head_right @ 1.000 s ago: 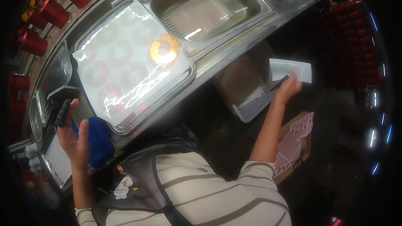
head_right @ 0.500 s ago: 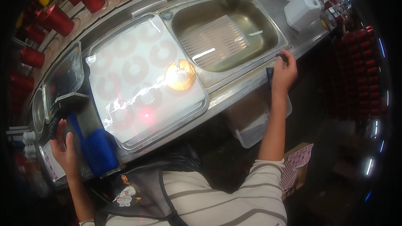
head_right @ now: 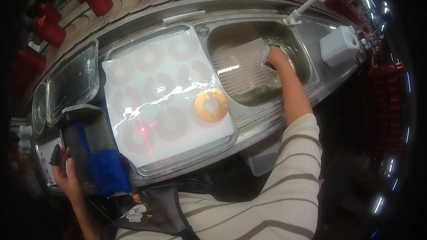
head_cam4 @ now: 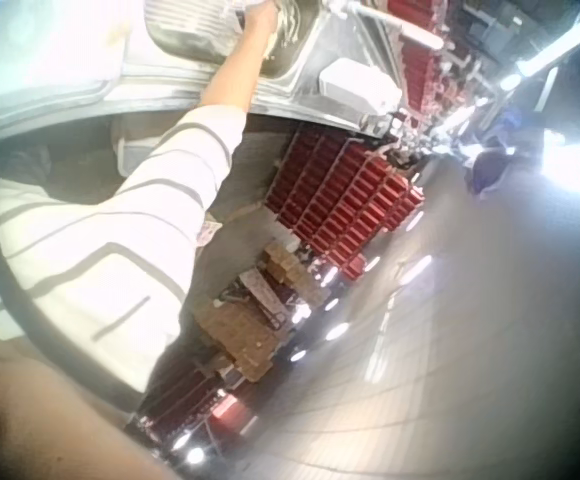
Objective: The person applies circular gold labels to the necks of red cylindrical containers and then applies rectangular paper labels to the bodies. They wipe the containers with a cloth, peel backing from labels, and smooth them onto the surfaces. Finished containers are placed on a nearby table.
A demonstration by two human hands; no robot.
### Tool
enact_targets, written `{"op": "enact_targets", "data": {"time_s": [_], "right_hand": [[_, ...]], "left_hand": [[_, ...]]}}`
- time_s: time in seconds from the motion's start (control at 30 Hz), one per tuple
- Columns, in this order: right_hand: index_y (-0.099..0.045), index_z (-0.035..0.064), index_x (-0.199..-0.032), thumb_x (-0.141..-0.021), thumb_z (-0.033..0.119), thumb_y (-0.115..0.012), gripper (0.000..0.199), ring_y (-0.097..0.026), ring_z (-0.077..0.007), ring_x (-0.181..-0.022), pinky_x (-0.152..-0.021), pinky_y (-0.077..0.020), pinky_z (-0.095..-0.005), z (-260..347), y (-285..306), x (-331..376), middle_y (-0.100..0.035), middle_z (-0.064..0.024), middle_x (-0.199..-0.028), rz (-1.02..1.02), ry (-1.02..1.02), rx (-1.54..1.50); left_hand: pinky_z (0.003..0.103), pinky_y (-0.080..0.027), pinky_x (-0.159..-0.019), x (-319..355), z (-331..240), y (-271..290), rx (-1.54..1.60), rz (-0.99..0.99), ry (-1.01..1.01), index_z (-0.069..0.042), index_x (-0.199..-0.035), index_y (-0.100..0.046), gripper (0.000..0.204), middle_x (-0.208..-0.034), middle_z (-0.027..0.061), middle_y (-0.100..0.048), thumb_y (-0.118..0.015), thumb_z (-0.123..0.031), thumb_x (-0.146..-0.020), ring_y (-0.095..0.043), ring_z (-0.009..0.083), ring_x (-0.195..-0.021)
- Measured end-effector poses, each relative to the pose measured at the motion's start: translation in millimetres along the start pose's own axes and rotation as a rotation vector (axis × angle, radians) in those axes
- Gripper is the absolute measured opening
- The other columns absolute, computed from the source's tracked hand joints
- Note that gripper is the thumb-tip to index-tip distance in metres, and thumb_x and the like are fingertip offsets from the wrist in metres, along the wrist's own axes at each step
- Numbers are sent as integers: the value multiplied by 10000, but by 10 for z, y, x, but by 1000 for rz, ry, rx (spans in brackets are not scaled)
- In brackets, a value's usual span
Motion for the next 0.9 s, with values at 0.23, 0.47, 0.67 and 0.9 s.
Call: {"op": "enact_targets", "data": {"time_s": [0.23, 0.47, 0.67, 0.9], "right_hand": [[-395, 329, -1501, -910, 137, -546, 639, -621, -392, -1182, -961, -531, -454, 131, -136, -430, -564, -245, -1367, 117, 129, 254], [-212, 370, -1569, -814, 186, -705, 920, -462, -422, -1354, -1072, -468, -498, 42, -456, -876, -307, -190, -1588, 287, 73, 487], [-266, 269, -1566, -852, 314, -684, 828, -455, -358, -1379, -1118, -430, -451, -352, -928, -1193, -410, -90, -1556, 213, 148, 560], [-441, 259, -1473, -906, 184, -563, 584, -533, -298, -1305, -1030, -483, -451, -165, -734, -818, -504, -96, -1466, 110, 105, 649]], "left_hand": [[375, -425, -1066, 15, 88, 23, -19, -37, 89, 32, -1376, -488, 420, -1350, 176, -595, -543, 14, -960, -600, 249, -1230], [373, -427, -1058, 15, 165, 48, -57, -76, 126, 35, -1410, -464, 449, -1352, 206, -586, -539, 0, -969, -606, 247, -1211], [366, -436, -1047, -4, 128, 35, -86, -100, 152, 36, -1416, -465, 450, -1354, 204, -585, -539, -14, -974, -610, 244, -1202], [352, -447, -1026, -53, 129, -15, -112, -81, 159, 23, -1403, -488, 437, -1347, 187, -595, -548, -23, -972, -617, 235, -1189]]}}
Point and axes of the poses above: each hand's wrist, its own x-axis away from the middle knuckle, its own y-axis out of the back of the hand, z = x × y, the point moved 6 cm from there along -x, towards the middle knuckle
